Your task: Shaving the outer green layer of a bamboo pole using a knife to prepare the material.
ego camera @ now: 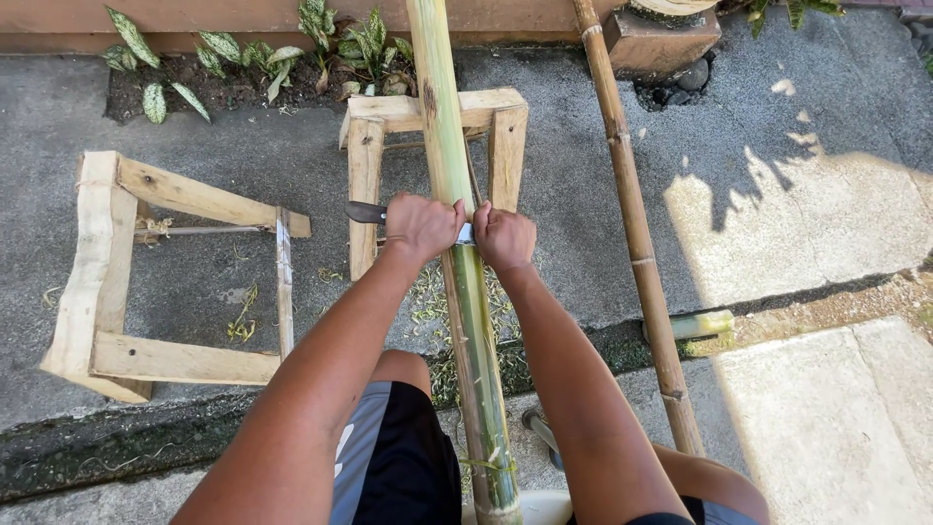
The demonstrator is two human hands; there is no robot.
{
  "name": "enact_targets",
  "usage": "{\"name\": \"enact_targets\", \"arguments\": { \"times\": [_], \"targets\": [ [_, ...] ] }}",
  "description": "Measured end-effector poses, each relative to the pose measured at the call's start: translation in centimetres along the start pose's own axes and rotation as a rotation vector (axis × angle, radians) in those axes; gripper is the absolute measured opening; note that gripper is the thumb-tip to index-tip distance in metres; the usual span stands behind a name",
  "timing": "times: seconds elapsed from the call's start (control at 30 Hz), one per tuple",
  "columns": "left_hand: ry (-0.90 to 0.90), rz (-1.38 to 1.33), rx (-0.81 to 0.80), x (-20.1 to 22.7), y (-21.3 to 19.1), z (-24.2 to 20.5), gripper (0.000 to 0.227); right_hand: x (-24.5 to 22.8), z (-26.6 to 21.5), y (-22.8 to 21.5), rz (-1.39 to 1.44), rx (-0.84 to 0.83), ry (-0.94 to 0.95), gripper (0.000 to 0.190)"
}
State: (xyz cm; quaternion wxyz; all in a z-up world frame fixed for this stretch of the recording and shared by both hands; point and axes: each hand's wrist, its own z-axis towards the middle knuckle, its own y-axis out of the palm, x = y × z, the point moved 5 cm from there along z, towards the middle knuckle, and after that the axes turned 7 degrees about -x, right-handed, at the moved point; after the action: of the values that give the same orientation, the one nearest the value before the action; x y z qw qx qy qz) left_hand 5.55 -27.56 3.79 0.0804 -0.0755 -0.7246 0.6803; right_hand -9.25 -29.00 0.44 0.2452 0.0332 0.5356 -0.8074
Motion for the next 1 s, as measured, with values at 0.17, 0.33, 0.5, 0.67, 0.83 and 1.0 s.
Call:
{"name": "enact_targets", "arguments": {
  "times": [0.17, 0.33, 0.5, 0.67, 0.83, 1.0],
  "targets": [
    [-0.014, -0.022, -0.013, 0.7, 0.7, -1.8, 0.072, -0.4, -2.0, -0.6, -0.003, 0.009, -0.019, 0.056],
    [-0.01, -0.02, -0.057, 2.1, 1.1, -4.0, 0.072, -0.4, -4.4, -1.4, 0.017, -0.029, 0.038, 0.056],
    [0.01, -0.024, -0.048, 3.6, 1.8, -7.1, 0.072, -1.2, -7.6, -3.2, 0.019, 0.0, -0.018, 0.055],
    [0.02, -0.063, -0.073, 6.3, 1.6, -12.1, 0.072, -1.7, -12.8, -5.1, 0.033, -0.027, 0.004, 0.054],
    [0.034, -0.047, -0.169, 9.8, 5.2, -17.2, 0.074, -1.5, -20.1, -7.3, 0.013, -0.171, 0.063, 0.058],
    [0.13, -0.195, 0.001, 14.8, 4.9, -25.3, 0.062, -2.8, -28.4, -12.0, -0.004, -0.24, 0.044, 0.054]
  ]
}}
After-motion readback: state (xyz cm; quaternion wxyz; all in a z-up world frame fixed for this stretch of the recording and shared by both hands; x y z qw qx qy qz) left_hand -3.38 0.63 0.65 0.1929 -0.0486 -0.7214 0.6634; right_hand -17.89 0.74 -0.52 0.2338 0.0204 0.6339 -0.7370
